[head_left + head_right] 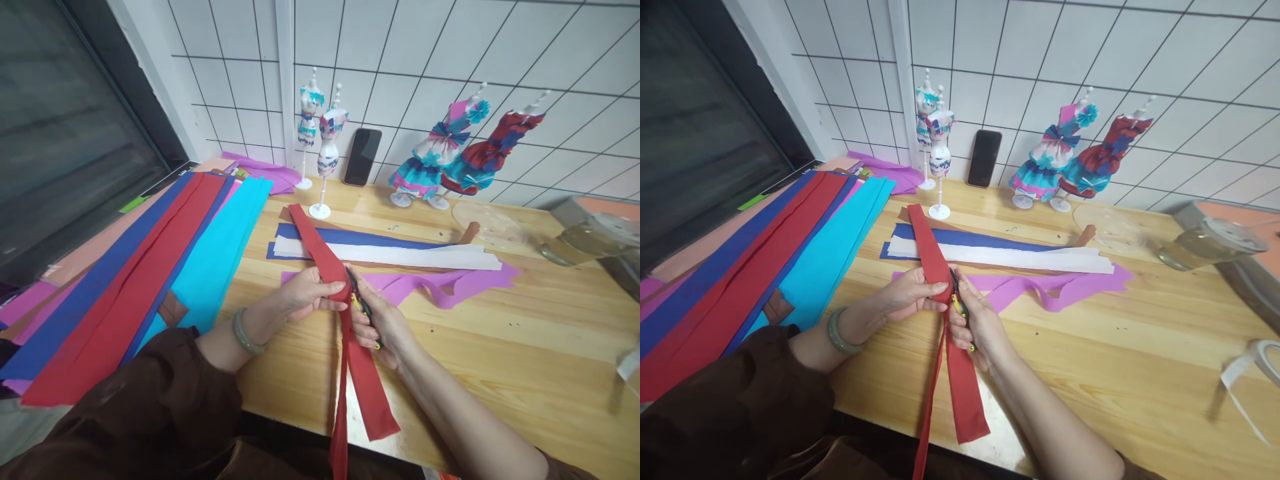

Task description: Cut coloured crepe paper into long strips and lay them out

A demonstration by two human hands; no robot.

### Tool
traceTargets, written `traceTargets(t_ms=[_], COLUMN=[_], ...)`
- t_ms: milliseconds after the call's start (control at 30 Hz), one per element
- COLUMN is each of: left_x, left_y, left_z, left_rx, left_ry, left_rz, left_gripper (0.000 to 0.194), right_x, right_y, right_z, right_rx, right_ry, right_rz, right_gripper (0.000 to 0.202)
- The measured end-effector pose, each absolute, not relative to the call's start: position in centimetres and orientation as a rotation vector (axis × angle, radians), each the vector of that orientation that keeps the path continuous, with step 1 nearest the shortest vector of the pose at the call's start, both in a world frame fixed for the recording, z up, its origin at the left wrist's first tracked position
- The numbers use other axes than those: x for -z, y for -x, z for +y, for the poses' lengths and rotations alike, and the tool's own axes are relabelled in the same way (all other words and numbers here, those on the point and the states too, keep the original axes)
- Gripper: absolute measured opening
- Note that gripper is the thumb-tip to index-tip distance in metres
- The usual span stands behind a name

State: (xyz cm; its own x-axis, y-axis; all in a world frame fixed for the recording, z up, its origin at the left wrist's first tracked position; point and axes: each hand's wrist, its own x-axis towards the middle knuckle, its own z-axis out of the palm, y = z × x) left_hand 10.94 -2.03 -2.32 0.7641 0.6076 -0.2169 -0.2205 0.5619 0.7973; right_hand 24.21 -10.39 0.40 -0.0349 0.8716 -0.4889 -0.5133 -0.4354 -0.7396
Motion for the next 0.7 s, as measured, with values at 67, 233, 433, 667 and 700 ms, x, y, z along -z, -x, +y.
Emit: traceTargets(t_ms=[67, 233, 433, 667, 700], left_x=[2.3, 1.8, 1.5, 1.8, 1.8], left_y=[-10.9, -10.8, -10.2, -10.1, -10.1], left_z=[-2.0, -1.9, -0.9, -0.3, -0.4], left_rx=[-0.514, -0.514, -0.583, -0.598, -0.605], left_ry=[-0.846, -0.855, -0.768, -0.786, -0.788], left_rz=[0.505, 0.526, 0.607, 0.598, 0.588], left_gripper=[0.035, 0.037, 0.029, 0.023, 0.022], right_x=[-0.5, -0.4, -0.3, -0.2, -0.1], right_y=[-24.2, -24.2, -24.0, -23.8, -23.9], right_z=[-10.4, -10.4, -10.6, -10.7, -10.7], right_rx=[-1.683, -1.660, -1.645, -1.648, -1.654], right_ry=[1.172, 1.182, 1.222, 1.252, 1.249], right_rz=[-0.465, -0.484, -0.501, -0.540, -0.542], right_gripper=[0.050, 0.055, 0.061, 0.064, 0.064])
